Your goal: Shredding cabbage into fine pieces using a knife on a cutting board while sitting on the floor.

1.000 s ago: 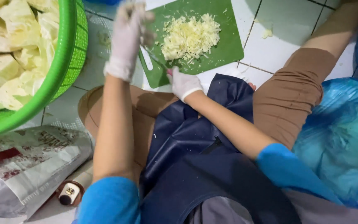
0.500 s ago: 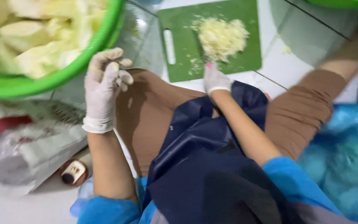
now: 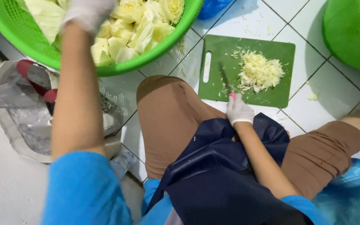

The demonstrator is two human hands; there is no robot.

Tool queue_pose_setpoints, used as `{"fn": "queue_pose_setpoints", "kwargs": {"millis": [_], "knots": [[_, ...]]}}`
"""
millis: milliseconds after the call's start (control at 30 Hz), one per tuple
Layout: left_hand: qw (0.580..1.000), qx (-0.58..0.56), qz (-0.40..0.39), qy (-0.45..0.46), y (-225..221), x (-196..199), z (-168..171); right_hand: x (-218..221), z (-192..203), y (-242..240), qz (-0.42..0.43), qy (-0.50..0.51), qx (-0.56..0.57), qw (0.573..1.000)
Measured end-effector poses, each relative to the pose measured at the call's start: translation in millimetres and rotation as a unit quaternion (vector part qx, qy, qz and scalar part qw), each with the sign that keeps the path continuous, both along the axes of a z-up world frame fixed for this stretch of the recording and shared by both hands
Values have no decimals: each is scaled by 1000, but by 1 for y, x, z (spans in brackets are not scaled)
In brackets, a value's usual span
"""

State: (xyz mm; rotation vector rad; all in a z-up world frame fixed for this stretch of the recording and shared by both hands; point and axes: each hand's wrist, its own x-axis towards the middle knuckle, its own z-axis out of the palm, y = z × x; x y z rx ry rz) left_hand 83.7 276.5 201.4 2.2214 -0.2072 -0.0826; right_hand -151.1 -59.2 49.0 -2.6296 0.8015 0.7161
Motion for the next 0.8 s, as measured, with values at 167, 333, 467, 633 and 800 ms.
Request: {"fn": "queue_pose_setpoints", "kwargs": {"millis": [167, 333, 467, 633, 800], "knots": [[872, 398, -156, 240, -48, 40, -30, 0, -3, -9, 3, -66, -36, 997], [875, 389, -142, 252, -41, 38, -50, 1, 1, -14, -78, -49, -15, 996], [926, 306, -106, 197, -22, 43, -44, -3, -20, -24, -74, -78, -11, 994], [905, 204, -100, 359, -46, 11, 11, -4, -15, -23, -77, -77, -3, 994], [883, 314, -92, 337, -83, -4, 25, -6, -20, -22, -77, -80, -7, 994]]}}
